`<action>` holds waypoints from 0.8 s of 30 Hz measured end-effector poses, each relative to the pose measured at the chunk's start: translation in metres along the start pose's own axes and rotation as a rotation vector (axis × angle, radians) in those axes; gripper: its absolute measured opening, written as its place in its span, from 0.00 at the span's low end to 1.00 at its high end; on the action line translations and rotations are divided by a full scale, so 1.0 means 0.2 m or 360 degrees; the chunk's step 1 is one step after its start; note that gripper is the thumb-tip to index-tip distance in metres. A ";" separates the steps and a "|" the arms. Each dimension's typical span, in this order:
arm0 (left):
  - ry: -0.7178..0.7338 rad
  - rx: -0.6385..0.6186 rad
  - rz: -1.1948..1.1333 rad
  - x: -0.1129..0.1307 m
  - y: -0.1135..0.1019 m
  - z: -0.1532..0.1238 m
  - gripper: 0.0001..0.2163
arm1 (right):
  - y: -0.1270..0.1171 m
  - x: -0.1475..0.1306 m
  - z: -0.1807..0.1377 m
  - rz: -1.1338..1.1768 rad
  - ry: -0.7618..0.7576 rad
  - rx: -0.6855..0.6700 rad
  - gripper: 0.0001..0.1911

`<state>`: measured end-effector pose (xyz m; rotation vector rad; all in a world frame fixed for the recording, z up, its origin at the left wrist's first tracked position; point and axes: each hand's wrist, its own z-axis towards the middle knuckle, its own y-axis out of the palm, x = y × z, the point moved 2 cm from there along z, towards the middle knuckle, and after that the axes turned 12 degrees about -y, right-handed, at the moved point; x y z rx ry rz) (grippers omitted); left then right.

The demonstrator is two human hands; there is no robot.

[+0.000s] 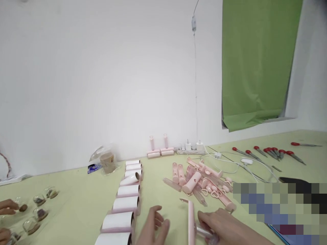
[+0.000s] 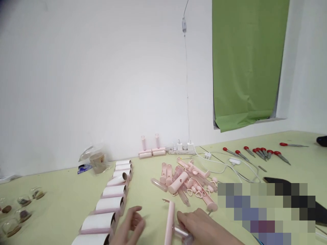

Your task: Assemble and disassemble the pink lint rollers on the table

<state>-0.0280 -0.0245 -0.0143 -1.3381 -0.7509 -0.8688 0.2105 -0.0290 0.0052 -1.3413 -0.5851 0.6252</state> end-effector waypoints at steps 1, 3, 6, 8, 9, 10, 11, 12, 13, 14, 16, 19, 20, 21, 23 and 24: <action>-0.0213 -0.0185 -0.0088 0.05 0.10 0.05 0.20 | -0.01 0.00 0.01 -0.0052 -0.0027 0.0011 0.12; -0.0412 -0.0544 -0.0261 0.14 0.27 0.13 0.21 | -0.05 -0.01 0.03 -0.0141 -0.0075 0.0042 0.15; -0.0508 -0.0720 -0.0637 0.24 0.40 0.18 0.21 | -0.10 0.00 0.03 -0.0133 -0.0061 0.0137 0.09; -0.0588 -0.0723 -0.0799 0.26 0.44 0.19 0.23 | -0.13 0.01 0.02 -0.0025 -0.0002 0.0177 0.06; -0.0588 -0.0720 -0.0807 0.27 0.45 0.19 0.23 | -0.14 0.01 0.01 0.0042 0.0023 0.0190 0.07; -0.0545 -0.0716 -0.0781 0.27 0.45 0.18 0.23 | -0.14 0.01 0.01 0.0113 0.0043 0.0202 0.07; -0.0466 -0.0722 -0.0738 0.28 0.46 0.18 0.22 | -0.14 0.01 0.01 0.0194 0.0056 0.0215 0.07; -0.0365 -0.0737 -0.0695 0.28 0.45 0.18 0.22 | -0.14 0.01 0.02 0.0287 0.0062 0.0228 0.06; -0.0260 -0.0757 -0.0672 0.28 0.45 0.18 0.21 | -0.14 0.01 0.03 0.0396 0.0063 0.0237 0.05; -0.0179 -0.0779 -0.0676 0.27 0.43 0.19 0.20 | -0.14 0.01 0.04 0.0530 0.0056 0.0234 0.04; -0.0149 -0.0865 -0.0794 0.26 0.36 0.21 0.19 | -0.15 0.03 0.06 0.0918 0.0014 0.0125 0.05; -0.0295 -0.0823 -0.1199 0.23 0.21 0.28 0.27 | -0.20 0.12 0.07 0.1533 0.0062 0.0043 0.13; -0.0291 -0.0696 -0.1316 0.23 0.16 0.31 0.30 | -0.23 0.16 0.07 0.1608 0.0138 0.0148 0.16; -0.0287 -0.0565 -0.1358 0.22 0.12 0.34 0.32 | -0.27 0.20 0.07 0.1597 0.0223 0.0318 0.19; -0.0347 -0.0377 -0.1227 0.21 0.10 0.39 0.33 | -0.33 0.28 0.06 0.1405 0.0315 0.0669 0.20; -0.0363 -0.0310 -0.1058 0.20 0.12 0.41 0.31 | -0.36 0.29 0.06 0.1306 0.0302 0.0764 0.20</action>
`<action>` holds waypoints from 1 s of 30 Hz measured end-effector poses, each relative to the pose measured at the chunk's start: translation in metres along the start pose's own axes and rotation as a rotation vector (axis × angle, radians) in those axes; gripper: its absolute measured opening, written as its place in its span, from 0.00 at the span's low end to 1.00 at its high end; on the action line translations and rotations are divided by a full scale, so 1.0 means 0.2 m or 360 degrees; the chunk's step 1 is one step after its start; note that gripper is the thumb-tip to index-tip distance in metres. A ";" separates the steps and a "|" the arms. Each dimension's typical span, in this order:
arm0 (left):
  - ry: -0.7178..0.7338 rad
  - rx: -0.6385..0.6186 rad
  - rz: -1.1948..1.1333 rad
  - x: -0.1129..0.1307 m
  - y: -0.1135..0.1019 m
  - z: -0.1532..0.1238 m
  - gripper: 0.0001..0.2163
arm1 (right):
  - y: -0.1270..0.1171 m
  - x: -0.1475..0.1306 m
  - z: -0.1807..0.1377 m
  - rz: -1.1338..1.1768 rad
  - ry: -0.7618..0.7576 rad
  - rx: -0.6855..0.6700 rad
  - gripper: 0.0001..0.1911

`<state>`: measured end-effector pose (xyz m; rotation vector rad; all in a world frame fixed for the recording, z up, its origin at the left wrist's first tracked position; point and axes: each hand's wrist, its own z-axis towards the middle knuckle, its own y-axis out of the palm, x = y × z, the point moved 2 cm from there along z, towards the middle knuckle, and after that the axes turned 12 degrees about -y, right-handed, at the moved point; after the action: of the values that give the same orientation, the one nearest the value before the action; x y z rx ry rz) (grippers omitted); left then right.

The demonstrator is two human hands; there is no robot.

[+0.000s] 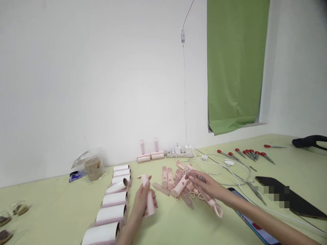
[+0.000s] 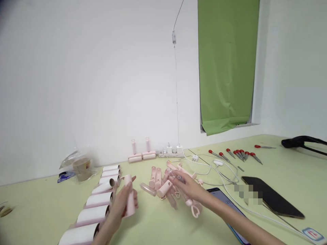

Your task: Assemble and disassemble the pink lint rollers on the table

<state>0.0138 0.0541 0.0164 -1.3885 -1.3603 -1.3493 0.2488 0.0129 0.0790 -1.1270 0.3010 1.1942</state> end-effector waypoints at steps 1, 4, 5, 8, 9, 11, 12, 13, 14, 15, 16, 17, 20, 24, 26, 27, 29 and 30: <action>0.0006 0.0089 0.0205 -0.03 0.02 0.02 0.29 | -0.01 0.00 0.01 -0.0061 -0.0067 0.0028 0.19; 0.0058 0.0352 0.0716 -0.13 0.09 0.08 0.24 | 0.02 -0.02 0.02 -0.0243 -0.0164 0.0017 0.18; 0.0074 0.0437 0.0770 -0.15 0.12 0.09 0.25 | 0.04 -0.03 0.02 -0.0333 -0.0175 0.0013 0.17; 0.0170 0.0637 0.0698 -0.15 0.17 0.09 0.28 | 0.12 -0.07 0.00 -0.0787 -0.0377 -0.0008 0.14; 0.0228 0.0662 0.0688 -0.13 0.18 0.07 0.27 | 0.15 -0.08 -0.01 -0.0973 -0.0513 -0.0035 0.17; 0.0217 0.0493 0.0557 -0.08 0.20 0.03 0.23 | 0.21 -0.10 -0.02 -0.1275 -0.0788 -0.0154 0.24; 0.0149 0.0289 0.0389 -0.07 0.21 0.00 0.23 | 0.24 -0.11 -0.03 -0.1359 -0.0899 -0.0241 0.26; 0.0067 0.0050 0.0151 -0.06 0.22 -0.03 0.23 | 0.27 -0.11 -0.03 -0.1388 -0.0980 -0.0349 0.27; -0.0011 -0.0165 -0.0139 -0.05 0.23 -0.06 0.21 | 0.29 -0.12 -0.02 -0.1371 -0.1035 -0.0466 0.27; -0.0066 -0.0310 -0.0432 -0.04 0.22 -0.09 0.19 | 0.30 -0.12 -0.02 -0.1320 -0.1054 -0.0554 0.26; -0.0081 -0.0354 -0.0675 -0.04 0.21 -0.12 0.16 | 0.30 -0.13 -0.01 -0.1242 -0.1022 -0.0581 0.25; -0.0040 -0.0295 -0.0821 -0.04 0.19 -0.14 0.13 | 0.29 -0.13 0.01 -0.1139 -0.0928 -0.0538 0.24; 0.0048 -0.0076 -0.0851 -0.05 0.12 -0.19 0.08 | 0.25 -0.11 0.06 -0.0591 -0.0433 -0.0199 0.18; -0.0143 -0.0355 -0.0761 -0.08 0.13 -0.22 0.07 | 0.32 -0.08 0.07 0.0397 -0.0210 0.0078 0.20; -0.0252 -0.0469 -0.0790 -0.10 0.15 -0.23 0.11 | 0.37 -0.08 0.06 0.0585 -0.0206 0.0055 0.19; -0.0289 -0.0495 -0.0795 -0.10 0.15 -0.23 0.13 | 0.40 -0.07 0.05 0.0599 -0.0197 0.0020 0.18; -0.0346 -0.0518 -0.0769 -0.11 0.17 -0.23 0.16 | 0.43 -0.07 0.03 0.0535 -0.0191 -0.0026 0.18; -0.0374 -0.0528 -0.0733 -0.12 0.18 -0.23 0.16 | 0.44 -0.06 0.02 0.0475 -0.0194 -0.0051 0.17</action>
<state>0.0441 0.0004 0.0061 -1.5463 -1.7476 -1.8220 0.1677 0.0033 0.0431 -1.0561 0.3663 1.5294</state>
